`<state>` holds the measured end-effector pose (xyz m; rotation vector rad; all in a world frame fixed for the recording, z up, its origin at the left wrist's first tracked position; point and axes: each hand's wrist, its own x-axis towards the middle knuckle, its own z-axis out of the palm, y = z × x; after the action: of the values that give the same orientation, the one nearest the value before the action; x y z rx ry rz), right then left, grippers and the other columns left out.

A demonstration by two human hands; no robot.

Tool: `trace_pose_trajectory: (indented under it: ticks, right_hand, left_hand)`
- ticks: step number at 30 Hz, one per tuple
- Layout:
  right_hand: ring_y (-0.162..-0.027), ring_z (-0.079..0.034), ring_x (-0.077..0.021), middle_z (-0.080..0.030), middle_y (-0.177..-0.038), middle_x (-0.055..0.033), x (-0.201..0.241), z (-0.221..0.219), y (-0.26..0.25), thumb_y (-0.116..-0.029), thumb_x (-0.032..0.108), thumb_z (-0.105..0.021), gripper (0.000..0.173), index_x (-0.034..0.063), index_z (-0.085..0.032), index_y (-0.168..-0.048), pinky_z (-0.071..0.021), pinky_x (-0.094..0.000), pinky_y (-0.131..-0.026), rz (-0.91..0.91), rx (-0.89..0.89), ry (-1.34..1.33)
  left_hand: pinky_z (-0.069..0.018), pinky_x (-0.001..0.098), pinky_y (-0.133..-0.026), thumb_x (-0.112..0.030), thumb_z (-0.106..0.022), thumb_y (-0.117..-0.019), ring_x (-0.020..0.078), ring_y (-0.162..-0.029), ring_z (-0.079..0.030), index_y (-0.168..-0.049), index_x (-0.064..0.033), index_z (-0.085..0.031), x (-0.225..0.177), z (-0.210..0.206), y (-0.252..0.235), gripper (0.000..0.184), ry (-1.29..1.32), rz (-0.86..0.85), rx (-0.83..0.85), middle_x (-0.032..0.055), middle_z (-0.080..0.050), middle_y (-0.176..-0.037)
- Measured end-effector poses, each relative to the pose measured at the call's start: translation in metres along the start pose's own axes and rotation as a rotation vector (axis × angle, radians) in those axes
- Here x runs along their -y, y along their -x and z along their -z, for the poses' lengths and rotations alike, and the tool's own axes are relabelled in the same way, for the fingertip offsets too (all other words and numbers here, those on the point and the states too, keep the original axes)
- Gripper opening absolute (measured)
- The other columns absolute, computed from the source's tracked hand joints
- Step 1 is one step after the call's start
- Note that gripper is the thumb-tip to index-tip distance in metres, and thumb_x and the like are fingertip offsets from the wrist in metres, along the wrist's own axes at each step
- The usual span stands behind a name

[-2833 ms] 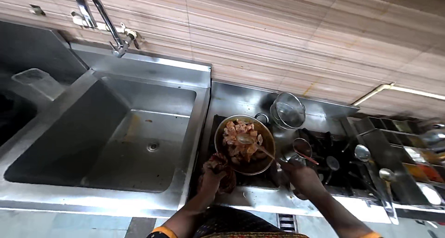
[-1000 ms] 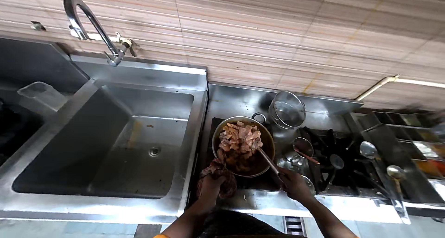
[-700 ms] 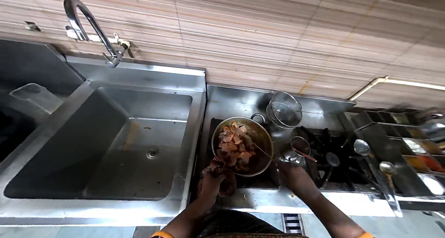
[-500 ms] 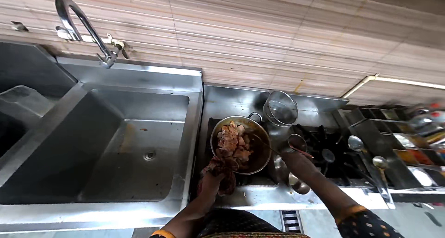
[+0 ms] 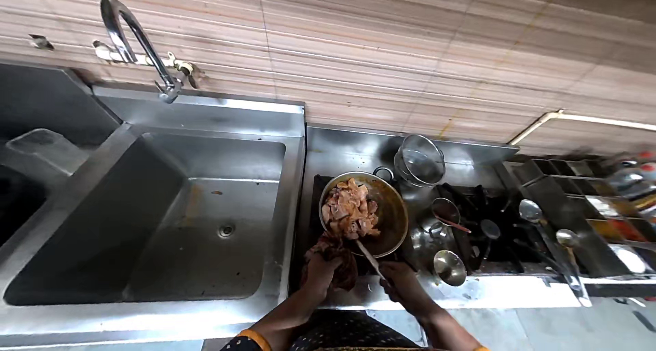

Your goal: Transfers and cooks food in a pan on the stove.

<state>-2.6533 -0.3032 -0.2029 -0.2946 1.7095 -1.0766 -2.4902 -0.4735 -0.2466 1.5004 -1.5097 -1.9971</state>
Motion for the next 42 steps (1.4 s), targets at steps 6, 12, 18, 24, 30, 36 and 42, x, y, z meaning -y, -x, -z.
trace_pose_trajectory:
  ticks: [6, 12, 18, 24, 30, 36, 42]
  right_hand:
    - [-0.046, -0.052, -0.0155, -0.061, -0.068, -0.0069, -0.028, -0.035, -0.015, -0.103, 0.021, -0.061, 0.033, 0.0026, -0.064, -0.129, -0.0467, -0.0324, -0.042, 0.107, -0.183, -0.005]
    - [-0.046, -0.057, -0.0168, -0.065, -0.068, -0.0067, -0.024, 0.013, 0.018, -0.104, 0.024, -0.058, 0.036, 0.0091, -0.062, -0.136, -0.0515, -0.0355, -0.043, 0.177, -0.277, 0.322]
    - [-0.085, -0.072, -0.0317, -0.075, -0.096, -0.0141, 0.026, 0.052, 0.038, -0.1045, 0.025, -0.059, 0.032, 0.0167, -0.068, -0.135, -0.0582, -0.0582, -0.081, 0.258, -0.452, 0.901]
    - [-0.1, -0.071, -0.0404, -0.074, -0.107, -0.0174, 0.078, 0.071, 0.006, -0.1058, 0.028, -0.055, 0.031, 0.0218, -0.068, -0.134, -0.0562, -0.0646, -0.085, 0.286, -0.532, 1.118]
    - [-0.113, -0.068, -0.0353, -0.072, -0.12, -0.015, 0.105, 0.072, -0.059, -0.1041, 0.025, -0.059, 0.032, 0.0218, -0.068, -0.134, -0.0538, -0.0598, -0.097, 0.377, -0.208, 1.145]
    - [-0.105, -0.069, -0.0381, -0.065, -0.126, -0.0173, 0.118, 0.046, -0.018, -0.0976, 0.001, -0.059, 0.053, 0.0206, -0.054, -0.147, -0.0582, -0.0569, -0.085, 0.492, 0.026, 1.607]
    - [-0.11, -0.066, -0.0399, -0.064, -0.126, -0.0188, 0.101, 0.117, 0.033, -0.1014, 0.002, -0.052, 0.054, 0.019, -0.049, -0.153, -0.0543, -0.0571, -0.092, 0.458, 0.266, 1.701]
  left_hand:
    - [-0.0562, 0.0493, -0.094, -0.017, -0.079, -0.0883, 0.0304, -0.115, -0.063, -0.139, -0.0018, -0.052, -0.003, 0.004, -0.005, 0.06, -0.015, 0.01, 0.013, 0.0213, -0.061, -0.129]
    - [-0.0535, 0.0532, -0.097, -0.021, -0.08, -0.089, 0.0338, -0.116, -0.062, -0.137, -0.0017, -0.055, -0.011, 0.011, -0.004, 0.057, -0.084, 0.008, -0.008, 0.0225, -0.062, -0.127]
    - [-0.0493, 0.0551, -0.104, -0.018, -0.078, -0.0906, 0.0309, -0.125, -0.058, -0.146, -0.0077, -0.048, -0.01, 0.01, 0.004, 0.064, -0.088, -0.005, -0.018, 0.018, -0.059, -0.138]
    - [-0.0501, 0.0515, -0.104, -0.013, -0.077, -0.0911, 0.0283, -0.125, -0.059, -0.145, -0.0062, -0.049, -0.012, 0.007, 0.004, 0.061, -0.009, -0.042, -0.047, 0.0172, -0.06, -0.137]
    - [-0.0551, 0.0486, -0.098, -0.014, -0.077, -0.0912, 0.0298, -0.117, -0.064, -0.141, -0.0005, -0.052, -0.015, 0.004, -0.003, 0.057, -0.073, -0.028, -0.058, 0.0215, -0.063, -0.129]
    - [-0.0598, 0.051, -0.084, -0.01, -0.079, -0.0887, 0.0321, -0.1, -0.069, -0.135, 0.0012, -0.055, -0.009, -0.004, -0.004, 0.053, 0.046, 0.009, -0.124, 0.0231, -0.066, -0.117]
    - [-0.0596, 0.0493, -0.087, -0.01, -0.079, -0.0886, 0.0299, -0.101, -0.07, -0.128, 0.0047, -0.058, -0.009, -0.007, -0.003, 0.047, 0.071, -0.005, -0.154, 0.0222, -0.067, -0.114]
